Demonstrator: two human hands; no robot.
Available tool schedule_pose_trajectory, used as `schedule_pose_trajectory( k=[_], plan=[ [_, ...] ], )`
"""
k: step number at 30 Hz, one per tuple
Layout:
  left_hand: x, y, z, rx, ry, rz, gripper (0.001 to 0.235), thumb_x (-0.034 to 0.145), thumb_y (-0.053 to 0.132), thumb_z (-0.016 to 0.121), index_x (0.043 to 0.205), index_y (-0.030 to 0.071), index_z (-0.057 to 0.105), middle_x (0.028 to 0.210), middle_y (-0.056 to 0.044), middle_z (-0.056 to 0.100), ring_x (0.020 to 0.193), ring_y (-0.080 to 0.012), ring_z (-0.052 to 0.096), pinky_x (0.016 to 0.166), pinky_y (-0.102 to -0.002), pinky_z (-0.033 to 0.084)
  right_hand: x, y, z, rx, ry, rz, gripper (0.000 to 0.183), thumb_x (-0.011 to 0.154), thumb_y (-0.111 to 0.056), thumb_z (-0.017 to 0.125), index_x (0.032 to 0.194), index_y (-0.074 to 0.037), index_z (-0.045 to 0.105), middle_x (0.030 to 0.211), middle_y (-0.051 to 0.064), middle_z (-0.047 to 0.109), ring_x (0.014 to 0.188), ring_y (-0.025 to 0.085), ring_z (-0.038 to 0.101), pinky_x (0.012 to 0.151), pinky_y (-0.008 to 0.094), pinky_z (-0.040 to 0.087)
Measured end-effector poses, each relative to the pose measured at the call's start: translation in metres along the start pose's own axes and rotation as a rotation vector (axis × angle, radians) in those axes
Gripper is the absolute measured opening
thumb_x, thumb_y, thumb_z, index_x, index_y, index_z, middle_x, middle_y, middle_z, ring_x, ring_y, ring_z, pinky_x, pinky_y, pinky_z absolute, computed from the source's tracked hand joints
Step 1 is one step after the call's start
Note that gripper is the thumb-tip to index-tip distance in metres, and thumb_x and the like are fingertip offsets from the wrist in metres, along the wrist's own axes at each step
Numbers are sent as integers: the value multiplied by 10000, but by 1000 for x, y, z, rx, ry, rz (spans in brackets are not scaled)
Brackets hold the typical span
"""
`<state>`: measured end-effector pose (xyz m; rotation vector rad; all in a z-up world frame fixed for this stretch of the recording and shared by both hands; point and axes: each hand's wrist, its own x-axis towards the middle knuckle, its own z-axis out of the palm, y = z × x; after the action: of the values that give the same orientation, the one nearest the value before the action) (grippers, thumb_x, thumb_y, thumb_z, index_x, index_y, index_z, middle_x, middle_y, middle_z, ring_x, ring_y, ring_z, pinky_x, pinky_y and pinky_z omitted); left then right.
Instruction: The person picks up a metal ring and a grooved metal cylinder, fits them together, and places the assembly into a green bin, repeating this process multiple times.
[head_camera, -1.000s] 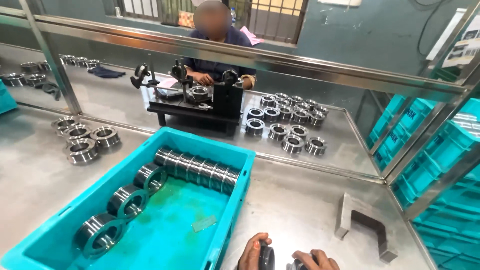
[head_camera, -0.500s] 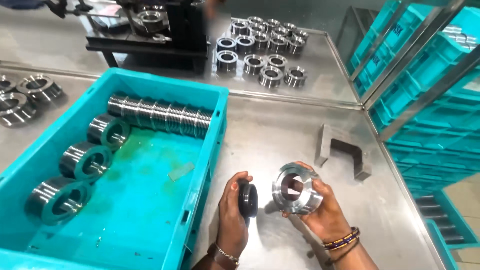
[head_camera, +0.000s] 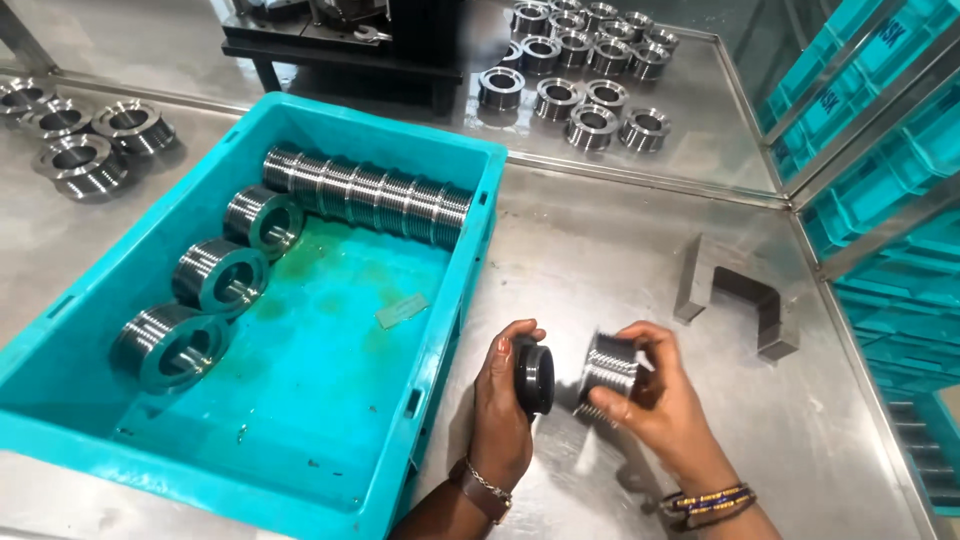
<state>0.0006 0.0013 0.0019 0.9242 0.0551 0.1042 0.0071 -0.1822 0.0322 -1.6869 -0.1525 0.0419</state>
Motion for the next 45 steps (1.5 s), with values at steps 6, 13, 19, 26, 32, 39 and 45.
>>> schedule_pose_trajectory(
  k=[6, 13, 19, 26, 32, 39, 45],
  plan=[
    [3, -13, -5, -108, -2, 31, 472, 1086, 374, 356, 1348, 46, 571, 1205, -70, 635, 998, -106, 557, 893, -257, 466, 14, 27, -2, -41, 126, -79, 705, 727, -30, 823, 1253, -93, 358, 1187, 78, 489, 991, 163, 652, 804, 309, 604],
    [2, -4, 0, -58, 47, 23, 479, 1069, 405, 375, 1333, 67, 589, 1163, -35, 643, 914, -97, 535, 801, -263, 457, 17, 40, 13, -338, 217, -144, 788, 658, -100, 876, 1219, -47, 326, 1218, 120, 487, 1019, 193, 633, 837, 338, 571],
    [2, -8, 0, -23, 19, 128, 448, 1104, 382, 390, 1315, 42, 594, 1174, -40, 630, 1045, -104, 553, 935, -257, 450, 19, 22, 3, -824, 260, -136, 978, 616, -319, 905, 1363, 10, 367, 1120, 195, 592, 1043, 318, 635, 896, 434, 506],
    [1, -7, -1, 26, -16, 161, 443, 1102, 369, 386, 1305, 31, 589, 1180, -65, 629, 1133, -131, 574, 1016, -279, 448, 8, -11, -3, -925, 75, 55, 695, 646, -414, 912, 1245, -163, 662, 1062, 141, 623, 913, 282, 718, 785, 416, 577],
    [3, -14, -3, 12, -20, 159, 452, 1099, 376, 404, 1309, 26, 597, 1173, -65, 637, 1105, -125, 576, 988, -275, 453, 5, 21, -13, -990, 197, -17, 521, 632, -355, 921, 938, -41, 640, 1038, 96, 652, 874, 246, 689, 737, 378, 576],
    [2, -5, -3, -38, -23, 124, 450, 1097, 382, 400, 1328, 46, 592, 1190, -55, 629, 1030, -110, 548, 925, -262, 454, 9, 14, -4, -1060, 48, 34, 549, 591, -356, 940, 946, -68, 636, 1126, 108, 621, 936, 248, 691, 809, 373, 595],
    [-2, -3, -1, 30, -57, 85, 463, 1093, 377, 370, 1333, 45, 586, 1193, -56, 638, 994, -98, 561, 891, -257, 474, 14, -30, 22, -1117, -72, -122, 891, 603, -295, 886, 1411, -146, 540, 1299, 207, 531, 1149, 380, 589, 933, 434, 507]
  ],
)
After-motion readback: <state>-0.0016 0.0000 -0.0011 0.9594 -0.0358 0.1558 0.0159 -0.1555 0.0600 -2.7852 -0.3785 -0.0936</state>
